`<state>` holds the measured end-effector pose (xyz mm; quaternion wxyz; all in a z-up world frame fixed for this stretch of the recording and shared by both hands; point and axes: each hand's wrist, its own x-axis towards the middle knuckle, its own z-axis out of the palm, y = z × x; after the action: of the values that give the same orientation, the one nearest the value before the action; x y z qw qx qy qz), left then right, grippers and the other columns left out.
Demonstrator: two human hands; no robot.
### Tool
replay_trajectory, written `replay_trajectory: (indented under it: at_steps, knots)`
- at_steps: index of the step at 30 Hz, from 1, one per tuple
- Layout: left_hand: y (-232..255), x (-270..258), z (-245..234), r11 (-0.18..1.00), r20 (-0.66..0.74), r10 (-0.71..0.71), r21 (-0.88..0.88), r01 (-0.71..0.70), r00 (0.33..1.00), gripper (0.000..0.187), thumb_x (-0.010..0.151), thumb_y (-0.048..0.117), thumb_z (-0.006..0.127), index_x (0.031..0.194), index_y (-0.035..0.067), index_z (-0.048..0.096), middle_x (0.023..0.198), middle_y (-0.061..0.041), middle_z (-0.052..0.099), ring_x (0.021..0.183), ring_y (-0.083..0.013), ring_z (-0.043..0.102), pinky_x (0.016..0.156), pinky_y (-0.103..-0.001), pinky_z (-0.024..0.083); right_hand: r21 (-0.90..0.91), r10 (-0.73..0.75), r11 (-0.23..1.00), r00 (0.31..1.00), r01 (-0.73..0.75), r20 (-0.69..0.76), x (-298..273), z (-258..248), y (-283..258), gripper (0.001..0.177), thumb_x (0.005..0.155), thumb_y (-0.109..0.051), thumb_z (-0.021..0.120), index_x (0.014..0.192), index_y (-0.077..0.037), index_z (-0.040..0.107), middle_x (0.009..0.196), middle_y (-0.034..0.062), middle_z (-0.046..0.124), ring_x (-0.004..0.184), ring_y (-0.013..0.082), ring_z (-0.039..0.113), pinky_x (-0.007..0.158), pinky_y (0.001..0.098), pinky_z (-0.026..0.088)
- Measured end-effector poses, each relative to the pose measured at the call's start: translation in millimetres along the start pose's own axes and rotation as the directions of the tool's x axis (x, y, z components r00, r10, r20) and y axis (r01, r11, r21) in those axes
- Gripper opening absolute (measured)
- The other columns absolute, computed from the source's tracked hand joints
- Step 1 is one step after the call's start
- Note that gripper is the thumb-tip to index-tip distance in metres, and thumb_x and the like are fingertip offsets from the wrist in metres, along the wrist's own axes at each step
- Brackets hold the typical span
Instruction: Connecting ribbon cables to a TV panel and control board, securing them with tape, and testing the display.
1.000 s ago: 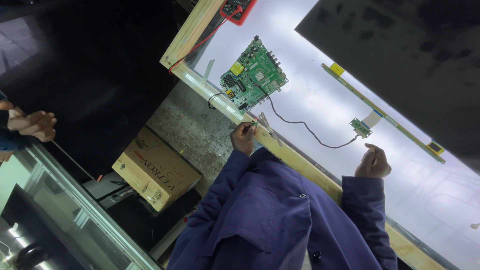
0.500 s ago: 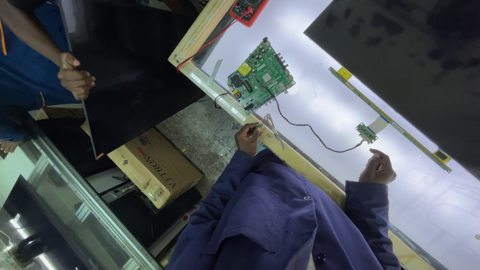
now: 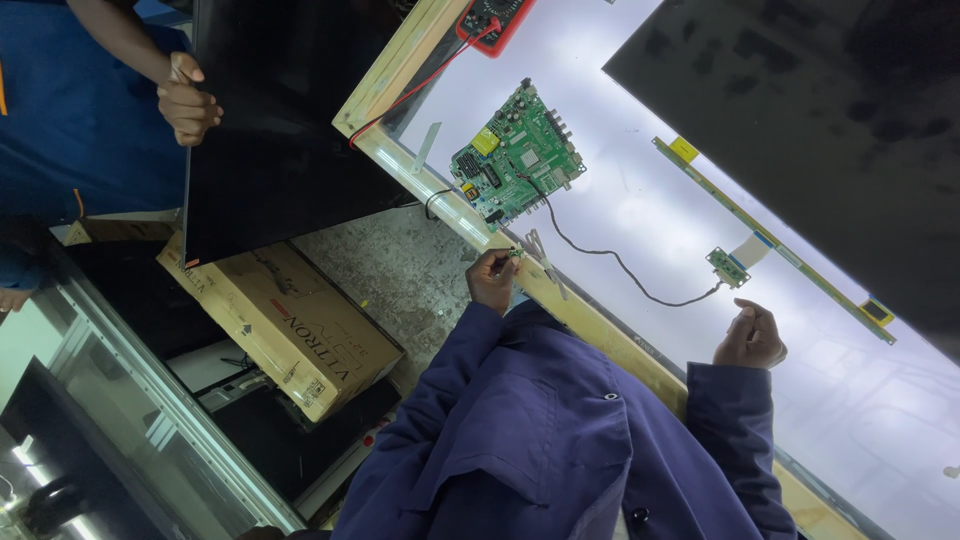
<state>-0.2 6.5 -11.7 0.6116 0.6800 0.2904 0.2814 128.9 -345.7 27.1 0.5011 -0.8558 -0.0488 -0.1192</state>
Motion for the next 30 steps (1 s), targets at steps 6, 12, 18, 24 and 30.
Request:
replay_trajectory:
  at_steps: [6,12,18,24,30]
  knots:
    - [6,0,-2,0.999,0.005,0.035,0.034,-0.036,0.999,0.004,0.086,-0.004,0.069,0.088,-0.001,0.071,0.071,-0.016,0.068,0.062,-0.0228,0.068,0.063,-0.036,0.056,-0.039,-0.023,0.999,1.0,0.022,-0.017,3,-2,3,0.024,0.1,-0.011,0.051,0.094,-0.008,0.073,0.043,0.0006,0.042,0.038,0.0112,0.036,0.041,0.0263,0.031]
    - [6,-1,-1,0.999,0.002,-0.007,0.05,0.007,1.0,0.006,0.085,-0.003,0.069,0.089,0.0,0.072,0.072,-0.016,0.069,0.065,-0.0214,0.07,0.065,-0.036,0.057,-0.075,-0.013,0.997,0.998,0.009,-0.06,3,-1,-2,0.023,0.096,-0.008,0.051,0.092,-0.01,0.073,0.039,0.0013,0.036,0.035,0.0141,0.033,0.039,0.0278,0.03]
    - [6,-1,-1,0.998,0.015,-0.043,0.041,0.042,0.999,0.006,0.087,-0.002,0.068,0.091,0.001,0.072,0.072,-0.015,0.069,0.067,-0.0191,0.069,0.068,-0.038,0.056,-0.072,0.024,0.997,0.997,-0.029,-0.077,5,1,-5,0.023,0.095,-0.009,0.051,0.09,-0.012,0.074,0.037,-0.0016,0.035,0.034,0.0116,0.031,0.037,0.0263,0.029]
    - [5,-2,-2,0.997,0.0,-0.068,0.037,0.068,0.998,0.006,0.088,-0.001,0.068,0.092,0.002,0.072,0.071,-0.013,0.069,0.069,-0.0174,0.069,0.071,-0.039,0.056,-0.086,0.039,0.995,0.997,-0.045,-0.062,4,0,-6,0.023,0.095,-0.011,0.051,0.091,-0.013,0.073,0.038,-0.0003,0.035,0.034,0.0126,0.03,0.039,0.0285,0.031]
    - [1,-1,-3,0.997,0.01,-0.065,0.041,0.065,0.998,0.006,0.09,-0.001,0.067,0.092,0.002,0.072,0.072,-0.015,0.069,0.069,-0.0189,0.069,0.072,-0.039,0.056,-0.104,0.065,0.992,0.995,-0.072,-0.071,2,1,-4,0.023,0.093,-0.011,0.052,0.092,-0.015,0.075,0.039,-0.0013,0.034,0.034,0.0126,0.031,0.039,0.0283,0.034]
